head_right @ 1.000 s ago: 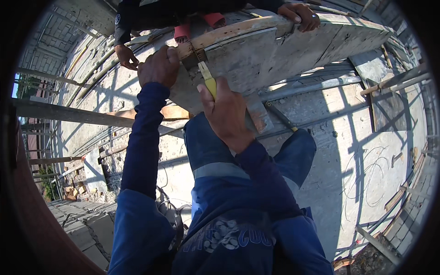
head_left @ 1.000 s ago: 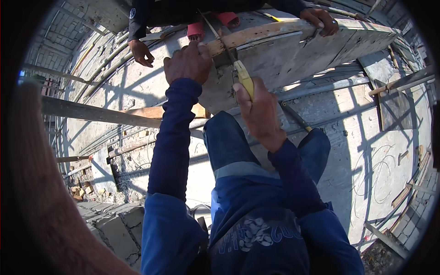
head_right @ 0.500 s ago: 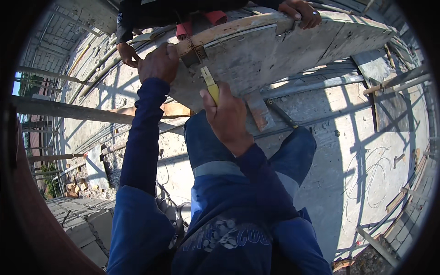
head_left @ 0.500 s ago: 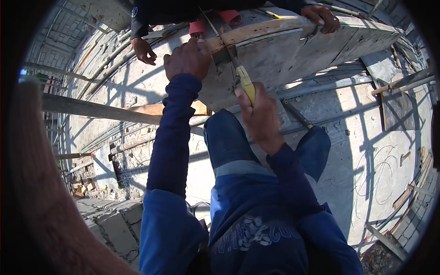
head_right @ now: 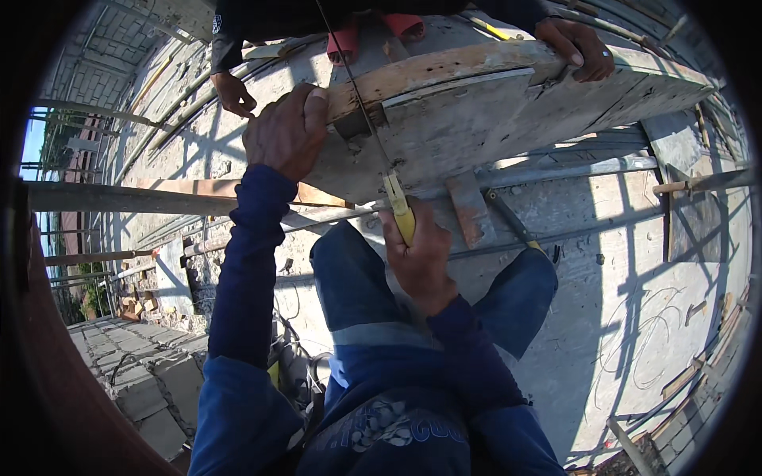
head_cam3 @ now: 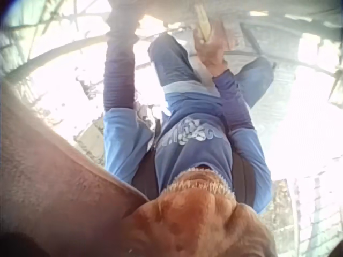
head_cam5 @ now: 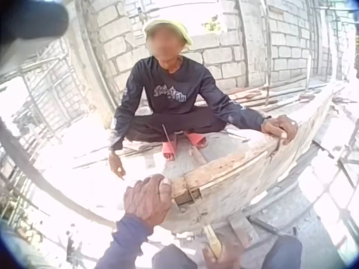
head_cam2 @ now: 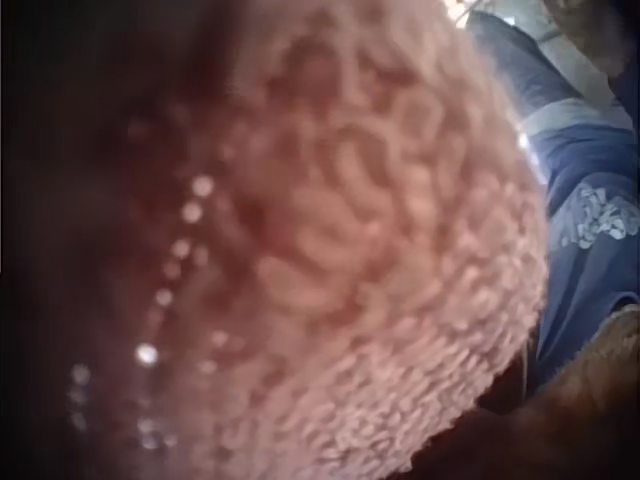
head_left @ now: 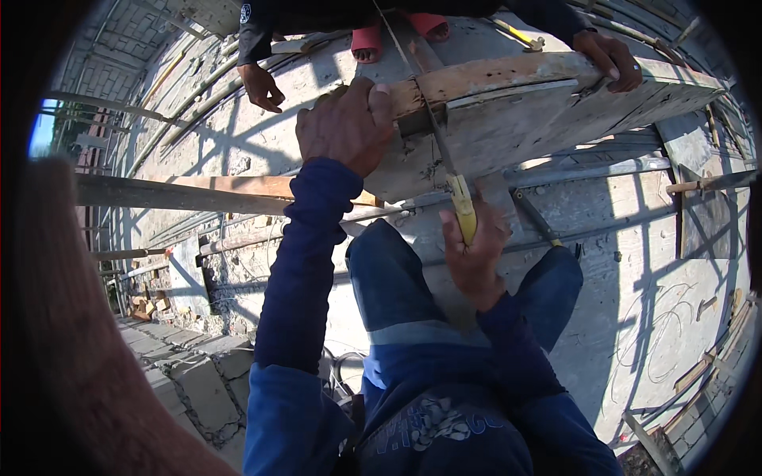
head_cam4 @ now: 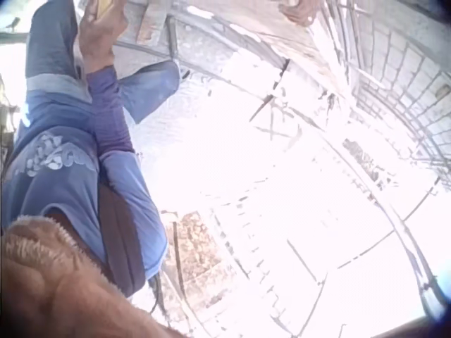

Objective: Sawing a wooden board on a construction site.

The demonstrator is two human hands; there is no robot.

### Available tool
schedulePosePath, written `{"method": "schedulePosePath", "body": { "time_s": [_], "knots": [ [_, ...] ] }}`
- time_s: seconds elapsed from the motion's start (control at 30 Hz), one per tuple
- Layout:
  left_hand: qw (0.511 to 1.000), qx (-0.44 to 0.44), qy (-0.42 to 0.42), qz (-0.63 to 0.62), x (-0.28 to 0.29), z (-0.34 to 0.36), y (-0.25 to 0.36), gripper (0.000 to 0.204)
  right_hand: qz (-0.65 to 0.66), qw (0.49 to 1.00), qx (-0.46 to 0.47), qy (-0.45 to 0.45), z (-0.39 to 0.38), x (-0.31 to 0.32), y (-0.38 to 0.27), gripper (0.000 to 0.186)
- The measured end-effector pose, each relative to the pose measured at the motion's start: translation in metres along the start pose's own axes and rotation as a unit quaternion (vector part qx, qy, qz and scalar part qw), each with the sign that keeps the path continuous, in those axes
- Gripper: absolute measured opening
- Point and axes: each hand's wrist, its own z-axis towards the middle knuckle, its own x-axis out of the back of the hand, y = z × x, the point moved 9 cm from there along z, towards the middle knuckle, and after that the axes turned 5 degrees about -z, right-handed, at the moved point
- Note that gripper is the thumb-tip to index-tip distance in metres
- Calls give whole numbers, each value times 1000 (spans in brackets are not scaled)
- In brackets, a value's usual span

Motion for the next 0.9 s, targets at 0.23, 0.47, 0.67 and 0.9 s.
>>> {"method": "schedulePosePath", "body": {
  "time_s": [0.23,0.47,0.67,0.9],
  "knots": [
    [990,87,-110,-13,-6,3,-19,47,26,978,-132,-160,22,22,-46,33],
    [925,367,11,-102,-14,-28,-71,55,30,928,-256,-270,61,37,-91,31],
    [831,528,-98,-144,-17,-56,-86,53,2,928,-277,-248,21,37,-66,33],
    [826,520,-117,-185,-30,-58,-69,45,-57,879,-396,-260,50,54,-87,32]
  ]
}}
